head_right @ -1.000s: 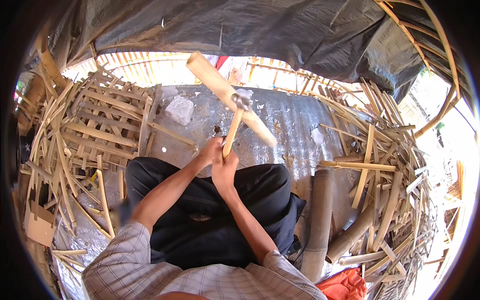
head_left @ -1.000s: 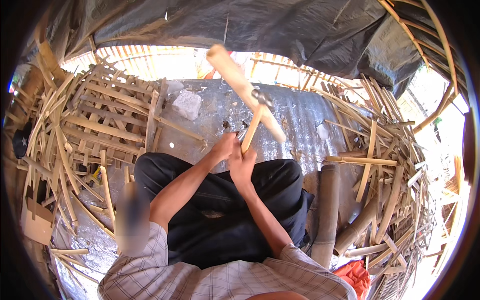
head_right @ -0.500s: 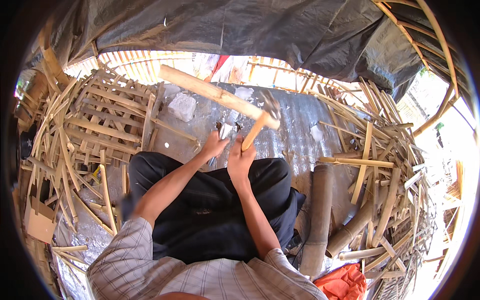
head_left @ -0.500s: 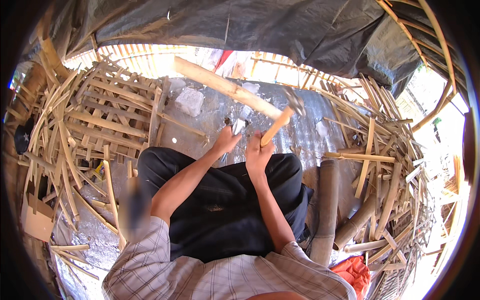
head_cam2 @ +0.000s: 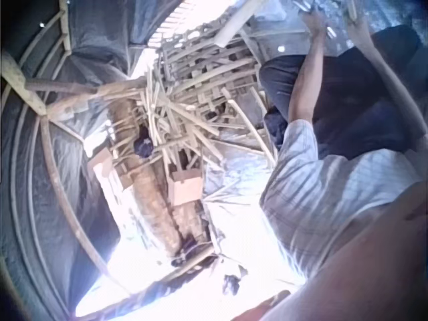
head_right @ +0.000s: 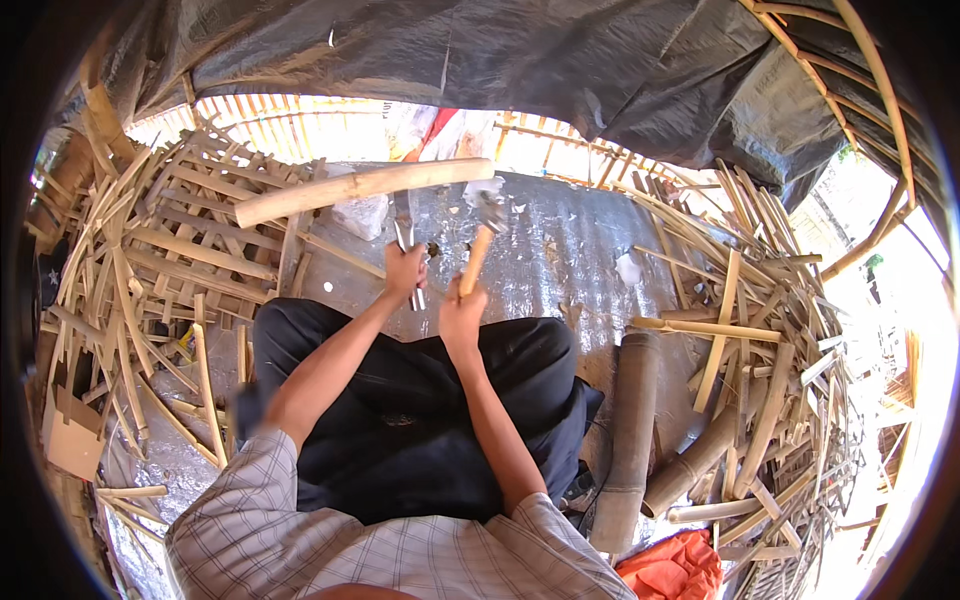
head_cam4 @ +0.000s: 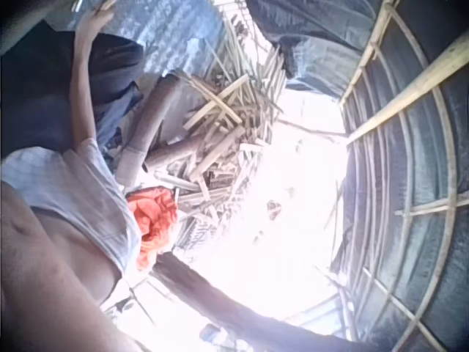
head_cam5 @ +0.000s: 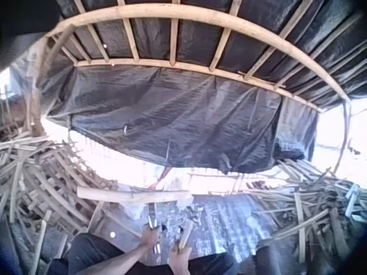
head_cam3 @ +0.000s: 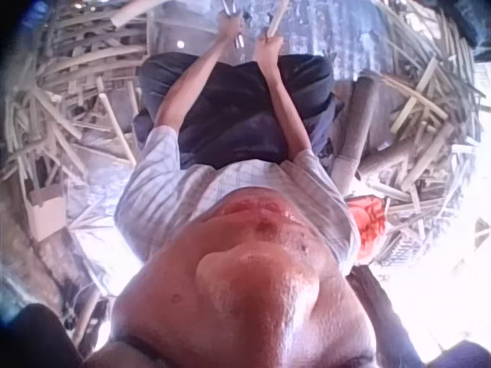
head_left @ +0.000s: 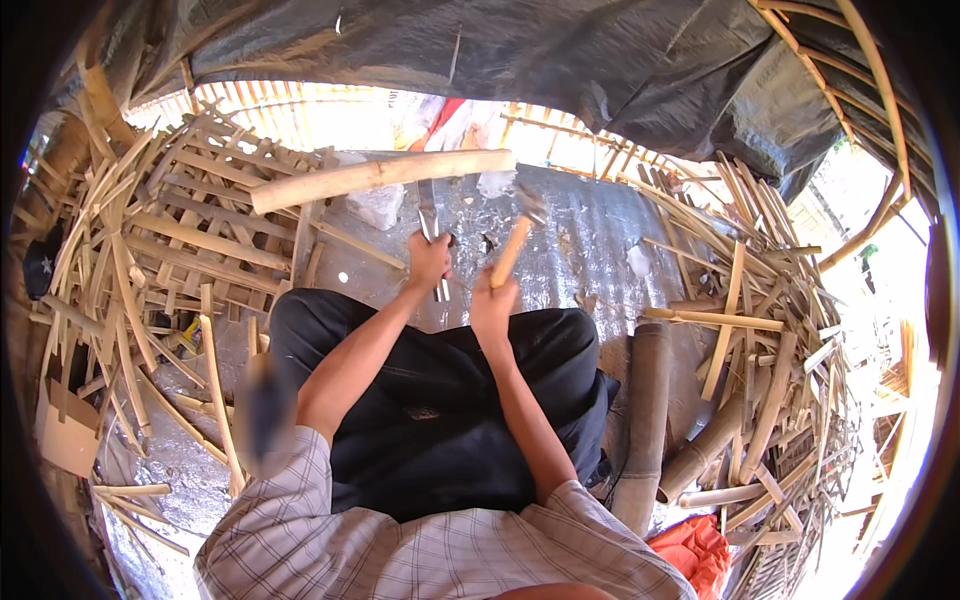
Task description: The person shapes a bamboo tube by holding a chisel against its top edge and striking the tool with a hammer to split or carve the wood.
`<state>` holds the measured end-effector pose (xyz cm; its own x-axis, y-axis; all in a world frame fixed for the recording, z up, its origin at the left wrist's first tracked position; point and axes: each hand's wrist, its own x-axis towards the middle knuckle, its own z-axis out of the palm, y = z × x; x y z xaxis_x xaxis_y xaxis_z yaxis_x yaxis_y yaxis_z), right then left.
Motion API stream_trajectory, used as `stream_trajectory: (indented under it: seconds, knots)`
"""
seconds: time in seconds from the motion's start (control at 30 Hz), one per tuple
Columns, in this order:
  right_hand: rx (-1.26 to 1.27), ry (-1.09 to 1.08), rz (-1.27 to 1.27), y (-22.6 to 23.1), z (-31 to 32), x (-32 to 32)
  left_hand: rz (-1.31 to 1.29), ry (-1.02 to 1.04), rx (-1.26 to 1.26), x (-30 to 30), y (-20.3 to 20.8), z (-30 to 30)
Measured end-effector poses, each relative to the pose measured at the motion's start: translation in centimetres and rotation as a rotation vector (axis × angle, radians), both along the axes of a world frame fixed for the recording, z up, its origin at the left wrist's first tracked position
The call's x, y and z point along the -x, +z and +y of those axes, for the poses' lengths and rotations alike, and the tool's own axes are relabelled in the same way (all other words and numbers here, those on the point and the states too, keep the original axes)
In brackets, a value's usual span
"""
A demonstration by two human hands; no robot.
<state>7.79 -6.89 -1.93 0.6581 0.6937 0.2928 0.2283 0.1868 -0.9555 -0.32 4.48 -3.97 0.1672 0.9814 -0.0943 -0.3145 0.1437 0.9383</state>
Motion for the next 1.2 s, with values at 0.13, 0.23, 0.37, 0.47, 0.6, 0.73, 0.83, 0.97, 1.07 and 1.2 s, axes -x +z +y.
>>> stream_trajectory:
  seconds: [0.13, 0.23, 0.37, 0.47, 0.6, 0.73, 0.83, 0.97, 1.07, 1.2]
  knots:
    - [0.334, 0.03, -0.196, -4.8, 1.5, -1.2, 0.111, -0.086, -0.133, 0.5, 2.8, -0.4]
    - [0.313, 0.027, 0.121, -5.9, 1.4, -0.8, 0.11, -0.15, -0.194, 0.8, 4.4, -1.5]
    - [0.131, -0.045, 0.161, -4.9, 0.8, -2.8, 0.133, -0.238, -0.259, 0.7, 6.8, -3.1]
    - [-0.081, 0.07, 0.397, -1.1, 0.6, -2.4, 0.117, -0.287, -0.299, 1.4, 9.0, -3.9]
    - [-0.058, 0.247, 0.656, 1.3, 0.3, -2.1, 0.203, -0.334, -0.357, 1.9, 9.7, -5.0]
    - [-0.022, 0.378, 0.884, 2.0, 0.3, -3.5, 0.079, -0.333, -0.231, 2.2, 8.8, -5.2]
    - [-0.132, 0.367, 0.855, 2.0, 0.1, -4.6, 0.028, -0.295, -0.157, 1.7, 8.8, -5.3]
    - [-0.148, 0.409, 0.861, 2.4, 0.2, -4.4, 0.15, -0.336, -0.131, 1.5, 8.7, -5.2]
    - [0.073, 0.422, 0.794, 1.3, 0.8, -4.3, 0.16, -0.402, -0.079, 0.7, 7.7, -6.4]
    - [0.051, 0.483, 1.066, 0.7, 0.7, -5.1, 0.294, -0.301, -0.01, 0.4, 5.9, -6.7]
